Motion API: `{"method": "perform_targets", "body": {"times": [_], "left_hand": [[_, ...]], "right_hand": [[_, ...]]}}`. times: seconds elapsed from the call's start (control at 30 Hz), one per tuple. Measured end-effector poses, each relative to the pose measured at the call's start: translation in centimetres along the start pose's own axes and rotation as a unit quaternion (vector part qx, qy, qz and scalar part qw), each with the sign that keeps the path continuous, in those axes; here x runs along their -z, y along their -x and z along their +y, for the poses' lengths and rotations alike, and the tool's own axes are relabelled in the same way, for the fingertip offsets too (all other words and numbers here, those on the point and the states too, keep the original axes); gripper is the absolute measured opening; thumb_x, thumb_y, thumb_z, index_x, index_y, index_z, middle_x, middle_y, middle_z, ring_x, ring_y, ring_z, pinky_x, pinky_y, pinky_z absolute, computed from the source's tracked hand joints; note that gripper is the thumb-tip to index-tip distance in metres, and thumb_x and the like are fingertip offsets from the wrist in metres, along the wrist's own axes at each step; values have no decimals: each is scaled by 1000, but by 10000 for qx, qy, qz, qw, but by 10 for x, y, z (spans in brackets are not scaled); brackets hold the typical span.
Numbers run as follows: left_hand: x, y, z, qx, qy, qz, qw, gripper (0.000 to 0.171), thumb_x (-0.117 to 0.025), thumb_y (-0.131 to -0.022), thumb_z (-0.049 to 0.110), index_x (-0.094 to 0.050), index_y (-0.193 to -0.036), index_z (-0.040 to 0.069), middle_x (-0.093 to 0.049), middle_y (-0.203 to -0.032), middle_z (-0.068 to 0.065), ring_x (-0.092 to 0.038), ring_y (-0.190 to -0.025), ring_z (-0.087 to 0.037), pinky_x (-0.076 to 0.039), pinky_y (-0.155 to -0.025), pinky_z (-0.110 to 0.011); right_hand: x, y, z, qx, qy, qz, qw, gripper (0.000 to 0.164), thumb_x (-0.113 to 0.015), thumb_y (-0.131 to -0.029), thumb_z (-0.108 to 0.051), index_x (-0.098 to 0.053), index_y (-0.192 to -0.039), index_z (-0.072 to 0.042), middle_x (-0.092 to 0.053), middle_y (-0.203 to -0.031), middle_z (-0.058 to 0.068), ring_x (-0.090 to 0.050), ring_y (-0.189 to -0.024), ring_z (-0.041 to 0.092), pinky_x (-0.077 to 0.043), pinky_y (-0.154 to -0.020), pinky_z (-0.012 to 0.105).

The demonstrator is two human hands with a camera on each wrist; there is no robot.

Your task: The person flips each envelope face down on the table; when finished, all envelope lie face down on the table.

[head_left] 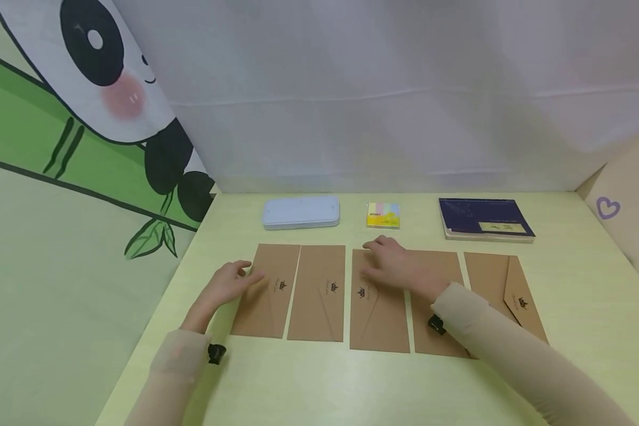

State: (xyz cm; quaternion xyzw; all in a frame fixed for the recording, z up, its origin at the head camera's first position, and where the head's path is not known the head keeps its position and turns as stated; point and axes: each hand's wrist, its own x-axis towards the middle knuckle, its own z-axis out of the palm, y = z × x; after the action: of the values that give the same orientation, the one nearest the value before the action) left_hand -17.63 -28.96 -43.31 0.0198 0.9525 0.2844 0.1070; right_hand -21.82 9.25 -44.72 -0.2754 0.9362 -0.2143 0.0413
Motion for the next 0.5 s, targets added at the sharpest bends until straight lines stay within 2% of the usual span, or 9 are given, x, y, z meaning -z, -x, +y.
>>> {"method": "perform_targets", "body": {"times": [0.1, 0.23, 0.3, 0.5], "left_hand": [[0, 1, -1, 96, -48, -35, 9999, 64, -61, -92, 39, -50, -127, -13, -56, -116, -31, -55, -104, -40, -47, -81, -49], [0, 2, -2, 280, -19, -196, 9994, 65, -62, -91, 41, -52, -125, -14, -54, -121, -31, -53, -109, -41, -45, -85, -51], [0, 3, -2, 317, 0, -254, 9992, 65, -62, -91, 41, -54, -124, -14, -53, -123, -31, -52, -110, -41, -45, -86, -51], [-1, 4, -3, 268, -38, -281, 9992, 60, -65, -89, 39, -58, -120, -12, -57, -120, -28, -54, -108, -39, -45, -86, -51]], "right_hand": [[-10, -8, -15, 41, 34, 41, 10000, 58, -69, -85, -40, -56, -128, -2, -53, -121, 12, -48, -112, 28, -44, -91, 41], [-21, -15, -34, 181, -207, -18, 9996, 57, -71, -84, -41, -59, -124, -3, -53, -116, 9, -49, -106, 25, -44, -86, 37], [-26, -18, -42, 299, -250, -123, 9992, 56, -70, -85, -41, -59, -124, -3, -52, -117, 9, -48, -107, 24, -41, -90, 35], [-40, -26, -62, 478, -28, -370, 9982, 51, -66, -86, -43, -60, -121, -6, -50, -119, 6, -47, -107, 20, -40, -93, 32]]}}
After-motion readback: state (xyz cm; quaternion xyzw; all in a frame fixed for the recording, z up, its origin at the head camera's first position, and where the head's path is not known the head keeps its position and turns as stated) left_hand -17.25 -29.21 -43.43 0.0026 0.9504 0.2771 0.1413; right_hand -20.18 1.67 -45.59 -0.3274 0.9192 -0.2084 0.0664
